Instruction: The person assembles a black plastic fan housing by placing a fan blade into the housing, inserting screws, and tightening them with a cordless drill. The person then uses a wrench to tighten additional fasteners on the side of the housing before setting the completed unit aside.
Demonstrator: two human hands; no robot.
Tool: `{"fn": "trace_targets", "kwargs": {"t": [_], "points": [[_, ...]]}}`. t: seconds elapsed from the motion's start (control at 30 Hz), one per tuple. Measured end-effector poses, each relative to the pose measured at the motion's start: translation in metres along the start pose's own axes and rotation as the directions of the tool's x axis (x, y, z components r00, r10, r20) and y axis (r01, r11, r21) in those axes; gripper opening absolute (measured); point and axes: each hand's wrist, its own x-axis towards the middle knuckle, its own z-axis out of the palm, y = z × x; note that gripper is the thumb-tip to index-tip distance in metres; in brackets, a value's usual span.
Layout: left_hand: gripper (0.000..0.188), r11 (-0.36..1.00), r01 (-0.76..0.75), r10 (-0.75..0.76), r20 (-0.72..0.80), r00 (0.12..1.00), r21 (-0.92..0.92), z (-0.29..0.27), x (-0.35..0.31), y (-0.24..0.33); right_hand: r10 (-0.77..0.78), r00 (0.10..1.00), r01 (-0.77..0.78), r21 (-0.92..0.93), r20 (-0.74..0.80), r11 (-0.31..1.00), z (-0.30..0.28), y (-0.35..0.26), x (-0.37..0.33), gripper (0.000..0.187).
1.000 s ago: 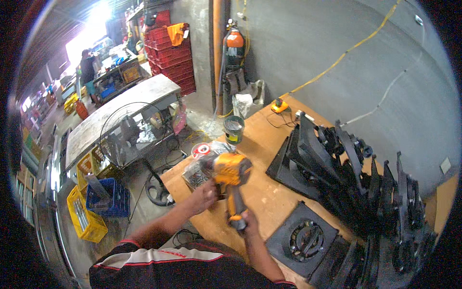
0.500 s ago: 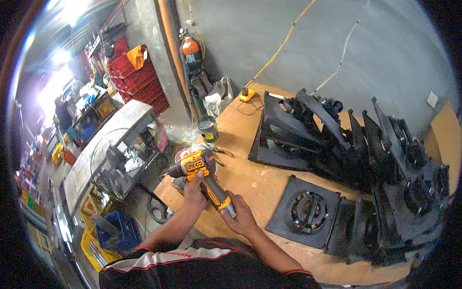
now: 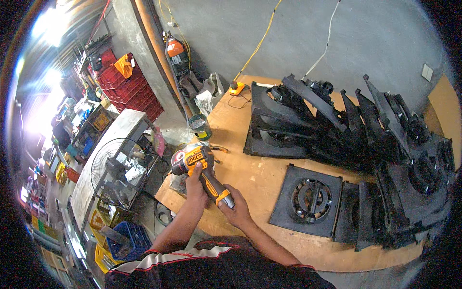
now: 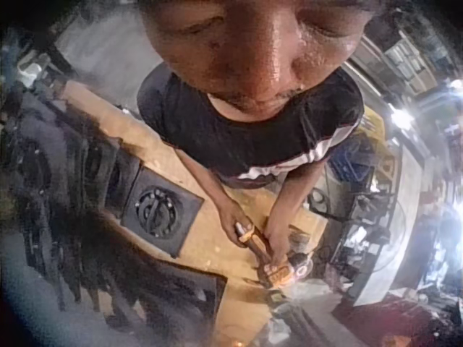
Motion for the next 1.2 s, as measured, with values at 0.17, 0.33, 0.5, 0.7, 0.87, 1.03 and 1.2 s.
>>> {"fn": "trace_targets", "kwargs": {"t": [0.17, 0.33, 0.5, 0.7, 0.87, 1.03, 1.2], "points": [[0.038, 0.942, -0.313, 0.292, -0.172, 0.941, -0.118, 0.01, 0.101, 0.042, 0.397, 0.918, -0.388, 0.209, -0.002, 0.898, -0.033, 0.023, -0.069, 0.052], [0.033, 0.938, -0.166, 0.184, -0.033, 0.982, 0.304, -0.018, 0.201, 0.045, 0.55, 0.835, -0.546, 0.103, -0.011, 0.832, -0.063, 0.094, -0.14, 0.043], [0.045, 0.641, 0.131, -0.071, -0.111, 0.991, 0.756, -0.05, 0.235, -0.052, 0.549, 0.836, -0.545, 0.11, 0.001, 0.831, -0.059, 0.124, -0.118, 0.041], [0.038, 0.84, 0.315, -0.273, -0.157, 0.949, 0.442, -0.006, 0.274, -0.122, 0.594, 0.795, -0.591, 0.068, -0.122, 0.804, -0.063, 0.117, -0.117, 0.037], [0.039, 0.958, 0.19, -0.131, -0.265, 0.955, 0.214, -0.051, 0.321, -0.148, 0.618, 0.784, -0.613, 0.085, -0.059, 0.785, -0.066, 0.128, -0.118, 0.04], [0.054, 0.87, 0.38, -0.368, -0.098, 0.925, 0.314, -0.038, 0.305, -0.107, 0.568, 0.82, -0.572, -0.057, -0.079, 0.818, -0.066, 0.147, -0.117, 0.039], [0.058, 0.684, -0.038, -0.06, 0.108, 0.992, 0.729, -0.056, 0.201, -0.078, 0.634, 0.772, -0.635, -0.021, -0.049, 0.772, -0.063, 0.139, -0.107, 0.037]]}}
